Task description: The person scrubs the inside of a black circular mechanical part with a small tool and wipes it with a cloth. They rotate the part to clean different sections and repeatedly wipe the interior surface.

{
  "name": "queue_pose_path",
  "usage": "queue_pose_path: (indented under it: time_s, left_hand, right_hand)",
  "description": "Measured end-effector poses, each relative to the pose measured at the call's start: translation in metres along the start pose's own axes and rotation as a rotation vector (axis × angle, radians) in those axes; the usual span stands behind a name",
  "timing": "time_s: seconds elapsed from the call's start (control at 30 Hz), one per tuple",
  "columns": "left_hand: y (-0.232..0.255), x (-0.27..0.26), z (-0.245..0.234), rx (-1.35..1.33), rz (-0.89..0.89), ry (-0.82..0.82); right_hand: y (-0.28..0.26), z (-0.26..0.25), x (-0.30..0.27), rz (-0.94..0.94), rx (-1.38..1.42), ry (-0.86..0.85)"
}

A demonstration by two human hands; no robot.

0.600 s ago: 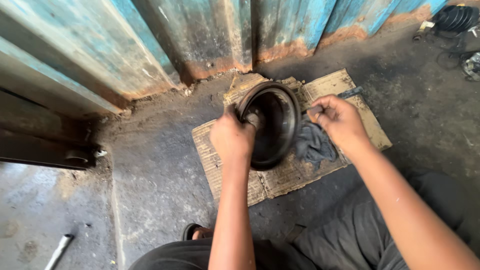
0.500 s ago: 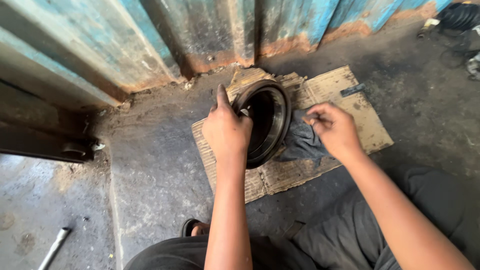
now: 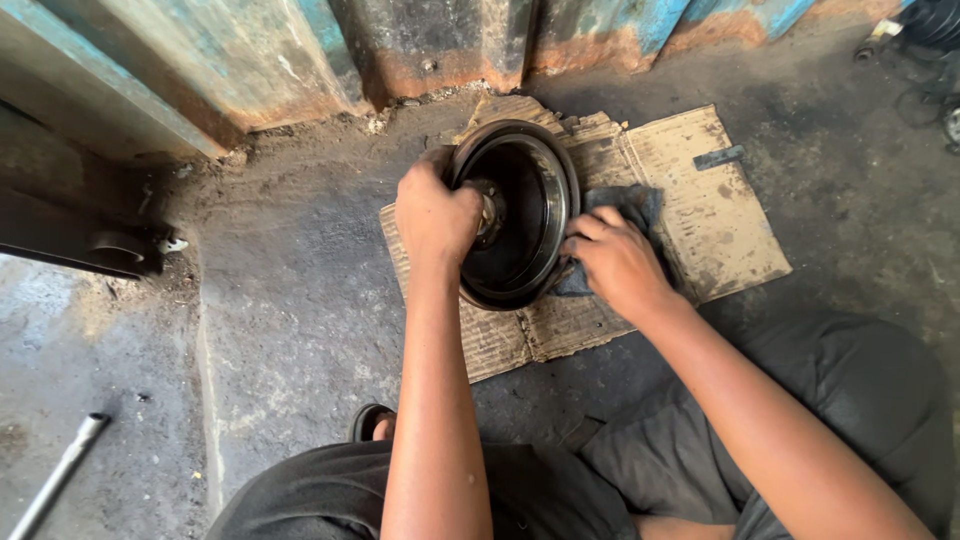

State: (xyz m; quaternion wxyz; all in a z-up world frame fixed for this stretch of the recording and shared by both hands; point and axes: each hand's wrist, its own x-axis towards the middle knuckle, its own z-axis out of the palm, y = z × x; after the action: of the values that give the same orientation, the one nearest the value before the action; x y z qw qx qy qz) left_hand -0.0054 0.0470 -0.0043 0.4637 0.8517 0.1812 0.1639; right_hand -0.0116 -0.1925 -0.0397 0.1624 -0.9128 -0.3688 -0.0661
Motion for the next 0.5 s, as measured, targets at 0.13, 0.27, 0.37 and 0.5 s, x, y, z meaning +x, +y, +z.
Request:
queue_pose_path:
  time_s: [0.13, 0.27, 0.37, 0.5]
  left_hand:
    - [-0.006, 0.001, 0.002, 0.045, -0.009, 0.002]
    - [-0.014, 0.004, 0.005, 0.083, 0.031, 0.047]
    - [-0.016, 0.005, 0.001, 0.084, -0.012, 0.007]
    - [-0.01, 0.004, -0.005, 0.094, -0.068, -0.029]
  right_hand:
    - [0.001, 0.005, -0.001, 0.013, -0.082, -0.065]
    - [-0.001, 0.031, -0.007, -0.055, -0.191, -0.209]
    - [-0.021, 0.037, -0.032, -0.219, 0.016, -0.082]
    - [-0.006, 0.03, -0.013, 0.031, -0.238, -0.198]
